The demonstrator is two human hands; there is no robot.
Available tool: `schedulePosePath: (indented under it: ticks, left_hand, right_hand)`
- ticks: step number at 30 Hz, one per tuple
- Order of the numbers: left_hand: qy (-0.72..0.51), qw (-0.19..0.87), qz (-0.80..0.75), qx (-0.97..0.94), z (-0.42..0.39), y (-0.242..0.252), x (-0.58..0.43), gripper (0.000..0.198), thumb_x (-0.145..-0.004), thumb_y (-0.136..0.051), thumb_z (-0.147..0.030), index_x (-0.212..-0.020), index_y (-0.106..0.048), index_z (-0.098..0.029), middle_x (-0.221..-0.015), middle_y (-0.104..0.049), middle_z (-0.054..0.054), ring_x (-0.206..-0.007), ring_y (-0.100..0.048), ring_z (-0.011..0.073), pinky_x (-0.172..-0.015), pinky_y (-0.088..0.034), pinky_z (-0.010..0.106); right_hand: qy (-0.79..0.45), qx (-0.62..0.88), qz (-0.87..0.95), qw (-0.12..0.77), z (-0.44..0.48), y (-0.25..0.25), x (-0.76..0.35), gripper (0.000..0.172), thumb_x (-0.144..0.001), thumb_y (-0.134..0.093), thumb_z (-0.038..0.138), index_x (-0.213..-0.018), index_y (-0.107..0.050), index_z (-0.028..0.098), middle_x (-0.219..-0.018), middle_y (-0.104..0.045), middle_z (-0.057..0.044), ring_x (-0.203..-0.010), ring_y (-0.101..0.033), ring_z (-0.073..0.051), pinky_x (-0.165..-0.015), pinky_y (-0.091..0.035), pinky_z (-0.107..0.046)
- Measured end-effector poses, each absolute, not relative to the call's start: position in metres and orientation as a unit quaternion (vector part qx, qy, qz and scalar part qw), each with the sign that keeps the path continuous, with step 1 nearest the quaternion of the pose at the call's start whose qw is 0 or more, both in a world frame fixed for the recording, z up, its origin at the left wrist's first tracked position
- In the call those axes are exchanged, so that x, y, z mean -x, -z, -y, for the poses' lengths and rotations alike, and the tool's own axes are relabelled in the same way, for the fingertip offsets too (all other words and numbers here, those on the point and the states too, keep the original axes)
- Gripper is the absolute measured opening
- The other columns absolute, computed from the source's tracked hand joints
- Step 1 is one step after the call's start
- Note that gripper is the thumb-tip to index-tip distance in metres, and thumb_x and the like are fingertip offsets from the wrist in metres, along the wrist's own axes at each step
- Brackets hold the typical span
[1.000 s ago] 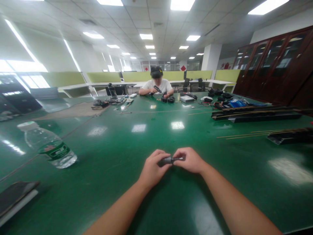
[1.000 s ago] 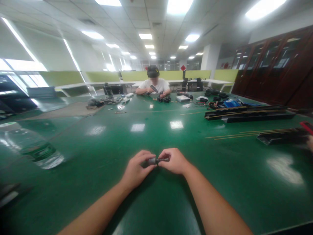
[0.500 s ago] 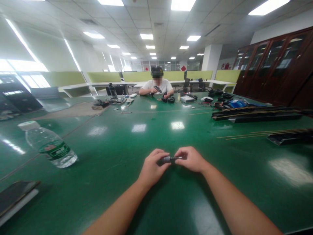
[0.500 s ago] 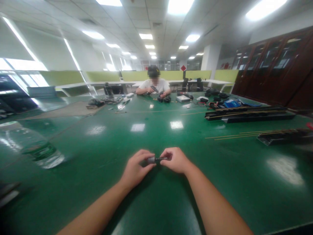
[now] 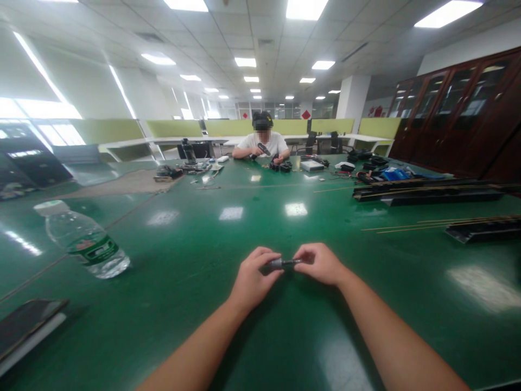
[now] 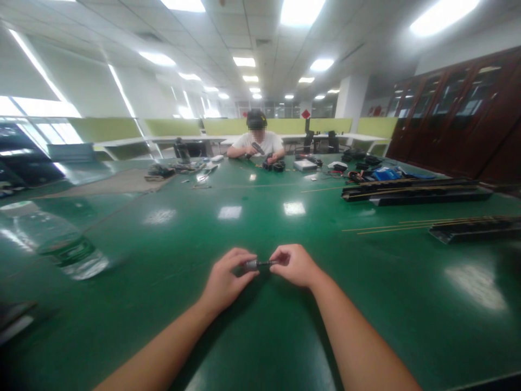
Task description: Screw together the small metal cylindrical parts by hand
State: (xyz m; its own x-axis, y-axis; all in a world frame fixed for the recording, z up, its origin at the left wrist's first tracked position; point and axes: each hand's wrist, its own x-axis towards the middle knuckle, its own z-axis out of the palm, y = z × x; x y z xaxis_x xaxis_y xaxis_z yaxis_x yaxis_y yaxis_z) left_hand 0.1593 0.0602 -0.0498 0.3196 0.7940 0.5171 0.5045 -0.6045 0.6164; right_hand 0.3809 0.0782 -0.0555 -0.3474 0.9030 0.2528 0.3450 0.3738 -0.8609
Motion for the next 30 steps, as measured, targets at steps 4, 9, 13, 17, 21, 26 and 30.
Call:
schedulePosePath:
  ticks: [4, 9, 13, 17, 21, 26, 30]
  left_hand:
    - [-0.419, 0.176, -0.413, -0.789, -0.061, 0.051, -0.158, 0.026, -0.077, -0.073, -0.015, -0.101, -0.069, -0.024, -0.099, -0.063, 0.002, -0.093, -0.059, 0.0163, -0.084, -0.049, 0.03]
    - [-0.418, 0.175, -0.414, -0.79, -0.061, 0.05, -0.157, 0.027, -0.076, -0.074, -0.015, -0.101, -0.069, -0.024, -0.099, -0.064, 0.003, -0.093, -0.06, 0.0174, -0.084, -0.049, 0.031]
    - [-0.421, 0.173, -0.413, -0.789, -0.062, 0.05, -0.157, 0.027, -0.076, -0.074, -0.015, -0.101, -0.069, -0.024, -0.099, -0.064, 0.003, -0.093, -0.06, 0.0169, -0.085, -0.049, 0.031]
    - [-0.424, 0.169, -0.412, -0.789, -0.064, 0.051, -0.156, 0.028, -0.076, -0.075, -0.015, -0.101, -0.069, -0.025, -0.099, -0.064, 0.002, -0.093, -0.06, 0.0166, -0.085, -0.05, 0.031]
    - [-0.431, 0.162, -0.411, -0.787, -0.064, 0.05, -0.155, 0.027, -0.075, -0.074, -0.016, -0.101, -0.07, -0.024, -0.099, -0.065, 0.004, -0.093, -0.06, 0.0176, -0.084, -0.05, 0.032]
    - [-0.431, 0.164, -0.413, -0.786, -0.063, 0.048, -0.155, 0.025, -0.077, -0.072, -0.019, -0.101, -0.07, -0.022, -0.099, -0.065, 0.006, -0.093, -0.061, 0.019, -0.085, -0.051, 0.034]
    - [-0.434, 0.155, -0.425, -0.779, -0.063, 0.046, -0.154, 0.024, -0.076, -0.073, -0.022, -0.099, -0.069, -0.022, -0.1, -0.066, 0.006, -0.094, -0.061, 0.0198, -0.086, -0.051, 0.035]
  right_hand:
    - [-0.364, 0.427, 0.734, 0.382, -0.079, 0.055, -0.382, 0.011, -0.07, -0.071, 0.019, -0.08, -0.071, 0.013, -0.072, -0.069, -0.004, -0.063, -0.059, -0.014, -0.061, -0.046, -0.025]
    - [-0.359, 0.431, 0.734, 0.384, -0.081, 0.056, -0.384, 0.011, -0.07, -0.07, 0.018, -0.08, -0.071, 0.013, -0.072, -0.069, -0.004, -0.062, -0.059, -0.014, -0.06, -0.046, -0.024]
    - [-0.356, 0.434, 0.733, 0.384, -0.082, 0.057, -0.385, 0.012, -0.069, -0.07, 0.018, -0.08, -0.071, 0.013, -0.07, -0.068, -0.003, -0.061, -0.059, -0.014, -0.06, -0.046, -0.024]
    - [-0.361, 0.435, 0.73, 0.385, -0.081, 0.056, -0.386, 0.012, -0.069, -0.07, 0.018, -0.08, -0.071, 0.013, -0.071, -0.068, -0.003, -0.062, -0.059, -0.014, -0.06, -0.046, -0.024]
    - [-0.365, 0.436, 0.727, 0.384, -0.081, 0.055, -0.387, 0.013, -0.069, -0.071, 0.02, -0.08, -0.07, 0.013, -0.071, -0.068, -0.004, -0.063, -0.059, -0.014, -0.061, -0.047, -0.025]
    - [-0.367, 0.445, 0.724, 0.378, -0.082, 0.054, -0.39, 0.013, -0.069, -0.071, 0.02, -0.081, -0.07, 0.014, -0.074, -0.068, -0.004, -0.065, -0.06, -0.015, -0.064, -0.048, -0.026]
    - [-0.38, 0.452, 0.712, 0.381, -0.086, 0.054, -0.401, 0.015, -0.069, -0.072, 0.023, -0.081, -0.07, 0.014, -0.074, -0.069, -0.004, -0.066, -0.061, -0.016, -0.065, -0.049, -0.027]
